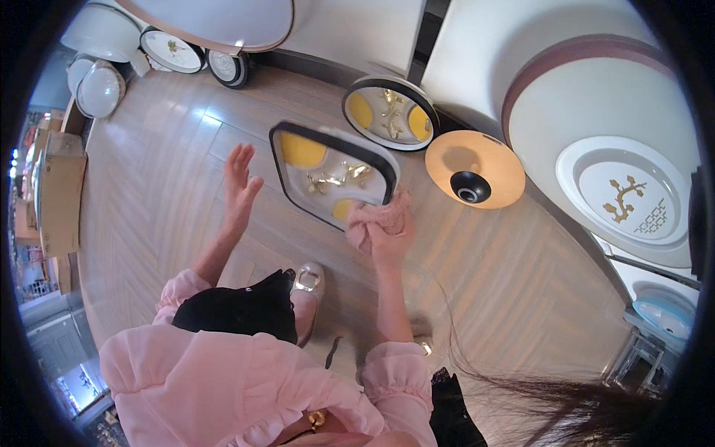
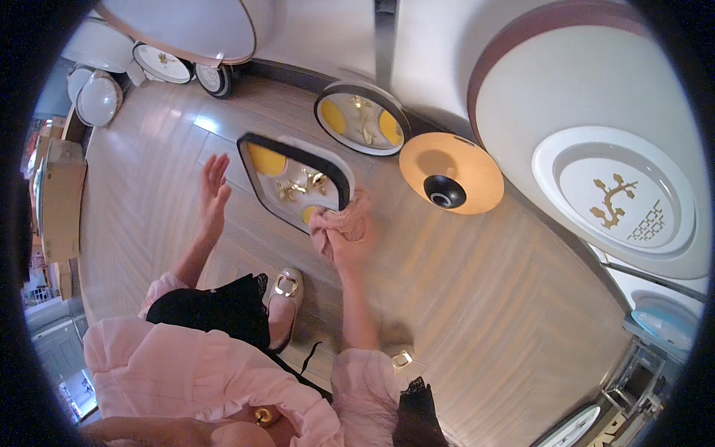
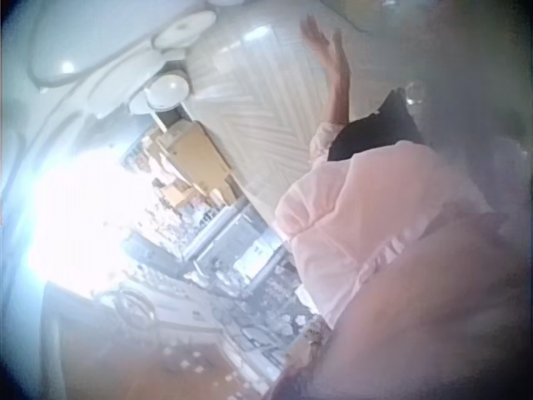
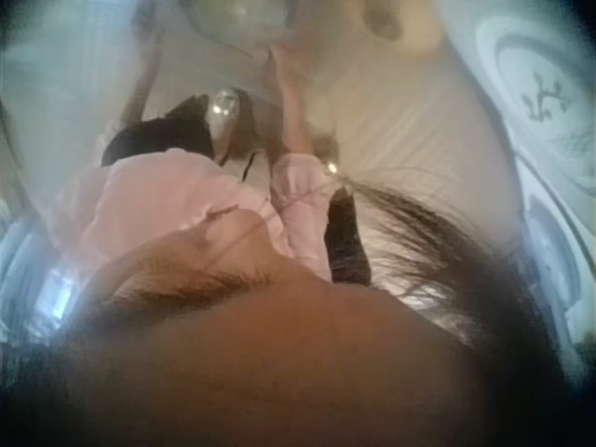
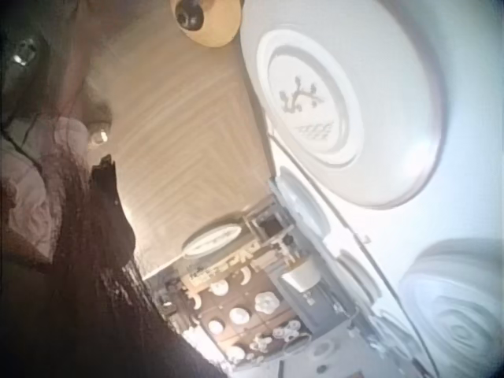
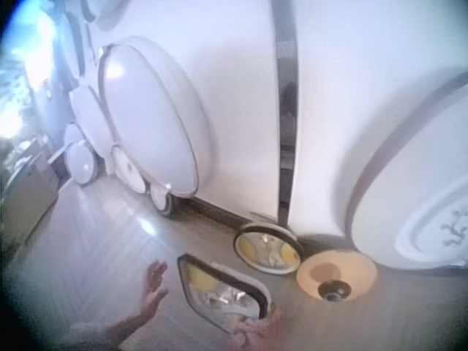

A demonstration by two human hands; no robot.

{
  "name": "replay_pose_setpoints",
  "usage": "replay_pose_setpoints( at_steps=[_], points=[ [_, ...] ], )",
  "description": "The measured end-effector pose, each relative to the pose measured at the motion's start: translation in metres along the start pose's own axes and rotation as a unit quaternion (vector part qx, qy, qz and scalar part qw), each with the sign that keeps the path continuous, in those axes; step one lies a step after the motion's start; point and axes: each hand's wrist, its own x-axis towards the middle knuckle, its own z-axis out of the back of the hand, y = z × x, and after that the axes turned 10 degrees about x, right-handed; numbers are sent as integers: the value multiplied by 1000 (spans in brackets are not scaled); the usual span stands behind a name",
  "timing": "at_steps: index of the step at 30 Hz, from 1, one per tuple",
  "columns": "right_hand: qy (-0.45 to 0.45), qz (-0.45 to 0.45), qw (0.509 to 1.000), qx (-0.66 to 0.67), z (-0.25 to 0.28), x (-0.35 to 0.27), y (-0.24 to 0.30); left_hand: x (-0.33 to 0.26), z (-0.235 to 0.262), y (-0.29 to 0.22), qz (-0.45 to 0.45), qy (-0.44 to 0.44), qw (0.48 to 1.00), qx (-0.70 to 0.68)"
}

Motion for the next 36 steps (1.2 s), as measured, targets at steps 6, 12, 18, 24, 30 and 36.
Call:
replay_pose_setpoints(
  at_steps=[6, 12, 18, 24, 30, 36],
  points=[
    [117, -29, 992, 38, -2, -2, -10, 12, -4, 51, 198, 30, 971, -128],
    [85, -51, 994, -50, -12, 11, 8, 10, -16, 12, 263, -68, 920, -283],
    [-123, 66, 974, -179, -50, -23, -6, 14, -10, 6, 320, -93, 875, -351],
    [-83, -51, 993, -69, -70, -70, -44, 4, -16, 33, 405, -99, 813, -406],
    [86, -97, 985, -116, -61, -106, -91, 51, -15, 92, 366, -117, 808, -447],
    [8, -89, 986, -142, -31, -82, -80, 109, -19, 132, 344, -168, 819, -428]
  ],
)
